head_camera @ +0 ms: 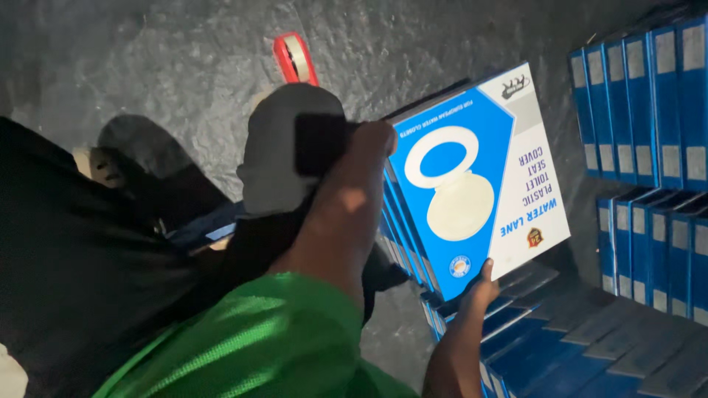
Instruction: The person sits on the floor and repeatedly tapes blue and white product boxes using a handheld tape dispenser. They apply tape to the seams, fold the flaps, and stack the sealed boxes into a growing pile.
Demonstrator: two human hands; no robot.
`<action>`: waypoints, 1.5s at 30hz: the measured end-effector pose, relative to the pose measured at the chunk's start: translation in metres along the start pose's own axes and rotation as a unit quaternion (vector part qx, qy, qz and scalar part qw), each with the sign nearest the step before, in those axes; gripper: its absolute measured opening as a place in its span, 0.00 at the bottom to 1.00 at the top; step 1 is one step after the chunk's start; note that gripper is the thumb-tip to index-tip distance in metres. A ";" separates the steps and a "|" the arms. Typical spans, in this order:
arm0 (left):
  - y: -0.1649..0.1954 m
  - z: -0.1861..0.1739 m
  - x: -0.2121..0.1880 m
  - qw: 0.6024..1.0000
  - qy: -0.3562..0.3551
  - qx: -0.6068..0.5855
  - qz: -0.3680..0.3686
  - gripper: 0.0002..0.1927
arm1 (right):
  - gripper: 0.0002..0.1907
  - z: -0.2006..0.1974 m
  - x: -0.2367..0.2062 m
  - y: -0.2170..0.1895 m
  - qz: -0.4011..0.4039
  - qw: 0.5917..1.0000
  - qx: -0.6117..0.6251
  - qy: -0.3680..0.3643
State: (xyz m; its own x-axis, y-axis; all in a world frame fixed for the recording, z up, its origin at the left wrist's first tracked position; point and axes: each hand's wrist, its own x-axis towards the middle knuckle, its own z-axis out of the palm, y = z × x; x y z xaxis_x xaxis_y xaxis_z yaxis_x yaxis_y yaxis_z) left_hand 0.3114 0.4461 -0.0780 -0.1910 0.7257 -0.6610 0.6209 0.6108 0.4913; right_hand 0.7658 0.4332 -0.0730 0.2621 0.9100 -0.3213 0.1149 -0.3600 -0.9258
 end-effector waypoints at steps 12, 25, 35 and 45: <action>0.010 0.004 -0.002 0.997 0.063 -0.018 -0.029 0.13 | 0.26 0.000 -0.002 -0.008 0.005 0.999 -0.014 -0.049; -0.125 -0.174 -0.227 0.870 0.381 -0.186 0.250 0.18 | 0.37 0.167 0.015 -0.083 -0.493 0.830 -0.261 -0.012; -0.453 -0.149 -0.323 0.858 0.388 -0.243 -0.233 0.12 | 0.22 0.569 -0.262 -0.255 -0.631 0.581 -0.236 -0.457; -0.494 -0.205 -0.381 0.756 0.455 -0.407 -0.236 0.16 | 0.41 0.951 -0.561 -0.253 -0.827 0.204 -0.222 -0.475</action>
State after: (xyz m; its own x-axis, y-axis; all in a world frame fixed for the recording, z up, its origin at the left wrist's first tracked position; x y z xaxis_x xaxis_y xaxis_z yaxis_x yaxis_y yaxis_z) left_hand -0.0783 -0.0671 0.0469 -0.9195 0.0567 -0.3889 -0.2824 0.5929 0.7541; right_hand -0.3213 0.2090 0.1520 -0.7660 -0.5842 0.2681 -0.5757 0.8091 0.1181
